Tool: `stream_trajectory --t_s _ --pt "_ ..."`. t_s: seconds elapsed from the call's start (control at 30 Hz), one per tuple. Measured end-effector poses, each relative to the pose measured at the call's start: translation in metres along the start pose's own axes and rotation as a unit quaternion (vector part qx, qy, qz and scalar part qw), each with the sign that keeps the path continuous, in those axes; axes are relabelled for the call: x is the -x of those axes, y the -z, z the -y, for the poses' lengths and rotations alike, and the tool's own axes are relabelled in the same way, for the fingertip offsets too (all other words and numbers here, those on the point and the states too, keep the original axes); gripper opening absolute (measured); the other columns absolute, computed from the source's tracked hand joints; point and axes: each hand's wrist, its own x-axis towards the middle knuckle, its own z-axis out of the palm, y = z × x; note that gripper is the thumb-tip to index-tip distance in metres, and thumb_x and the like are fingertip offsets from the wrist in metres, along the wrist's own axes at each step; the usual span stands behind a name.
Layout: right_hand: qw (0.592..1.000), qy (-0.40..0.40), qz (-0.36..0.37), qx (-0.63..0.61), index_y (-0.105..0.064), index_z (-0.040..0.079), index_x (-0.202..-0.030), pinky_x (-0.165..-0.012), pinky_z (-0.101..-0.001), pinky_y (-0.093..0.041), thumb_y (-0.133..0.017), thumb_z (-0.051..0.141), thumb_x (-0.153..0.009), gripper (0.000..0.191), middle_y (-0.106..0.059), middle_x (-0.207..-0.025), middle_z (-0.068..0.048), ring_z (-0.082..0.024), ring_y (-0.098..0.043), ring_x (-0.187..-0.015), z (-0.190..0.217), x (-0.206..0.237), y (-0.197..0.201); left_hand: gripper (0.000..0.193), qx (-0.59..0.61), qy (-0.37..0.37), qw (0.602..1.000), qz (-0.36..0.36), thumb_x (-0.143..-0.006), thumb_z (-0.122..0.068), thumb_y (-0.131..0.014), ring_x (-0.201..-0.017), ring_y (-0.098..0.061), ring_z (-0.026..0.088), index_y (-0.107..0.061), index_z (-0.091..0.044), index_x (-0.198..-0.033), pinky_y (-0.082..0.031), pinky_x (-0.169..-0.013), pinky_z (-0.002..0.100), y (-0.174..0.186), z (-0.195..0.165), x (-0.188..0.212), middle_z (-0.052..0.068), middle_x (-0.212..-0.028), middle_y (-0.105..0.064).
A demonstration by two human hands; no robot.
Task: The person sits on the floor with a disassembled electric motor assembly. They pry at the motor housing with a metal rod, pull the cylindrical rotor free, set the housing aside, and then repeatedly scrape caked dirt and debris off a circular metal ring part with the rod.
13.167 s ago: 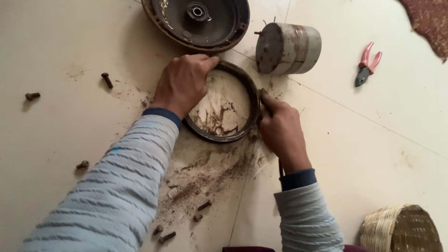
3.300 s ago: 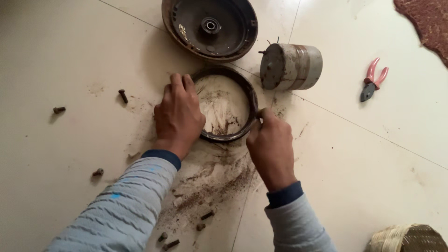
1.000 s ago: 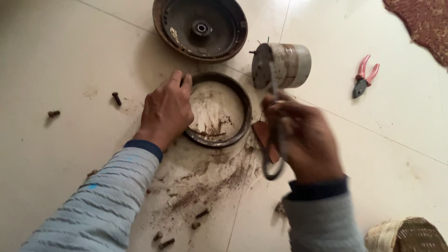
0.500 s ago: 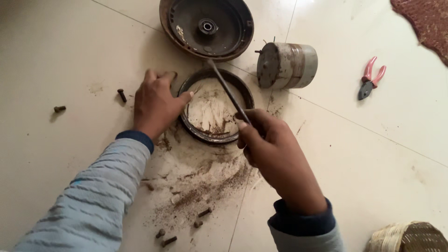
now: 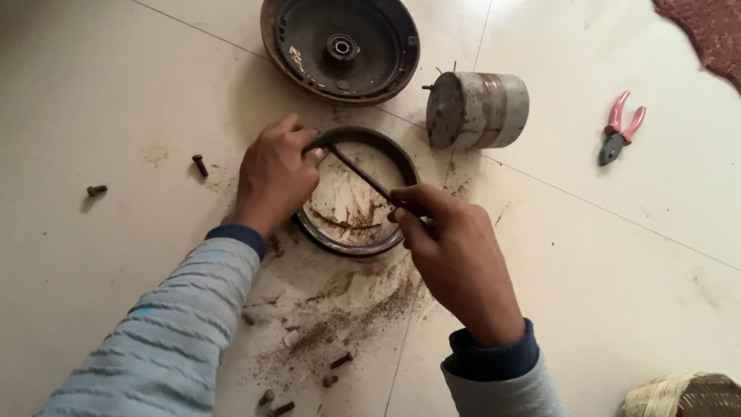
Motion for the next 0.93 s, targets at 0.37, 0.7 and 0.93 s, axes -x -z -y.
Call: stream_trajectory --t_s 0.37,0.7,0.93 --pt "0.999 0.016 -0.028 0.038 -0.077 0.006 -0.111 -0.064 -0.0344 -0.058 -0.068 0.012 -0.089 0.024 -0.078 -0.083 -0.018 -0.024 -0.079 -0.068 0.008 0.003 0.003 0.022 -0.052 -0.013 0.998 -0.021 -0.092 -0.012 -0.067 -0.108 -0.060 0.037 -0.075 -0.004 -0.111 -0.051 -0.091 0.049 -0.010 -0.005 0.003 0.016 -0.110 -0.063" --pt "0.997 0.004 -0.027 0.076 -0.077 0.006 -0.109 -0.051 -0.0351 -0.051 -0.068 0.012 -0.089 0.022 -0.076 -0.071 -0.017 -0.022 -0.069 -0.051 0.016 0.003 0.005 0.021 -0.091 -0.034 0.994 -0.052 -0.091 -0.011 -0.068 -0.107 -0.061 0.037 -0.075 -0.003 -0.110 -0.053 -0.087 0.048 -0.013 -0.006 0.008 0.017 -0.107 -0.062" --pt "0.994 0.069 -0.043 0.075 -0.077 0.006 -0.110 -0.060 -0.0330 -0.056 -0.069 0.012 -0.090 0.022 -0.076 -0.077 -0.018 -0.023 -0.077 -0.064 0.010 0.004 0.006 0.021 -0.075 -0.020 0.996 -0.050 -0.091 -0.013 -0.070 -0.106 -0.061 0.036 -0.075 -0.004 -0.110 -0.053 -0.089 0.048 -0.011 -0.008 0.008 0.017 -0.105 -0.062"
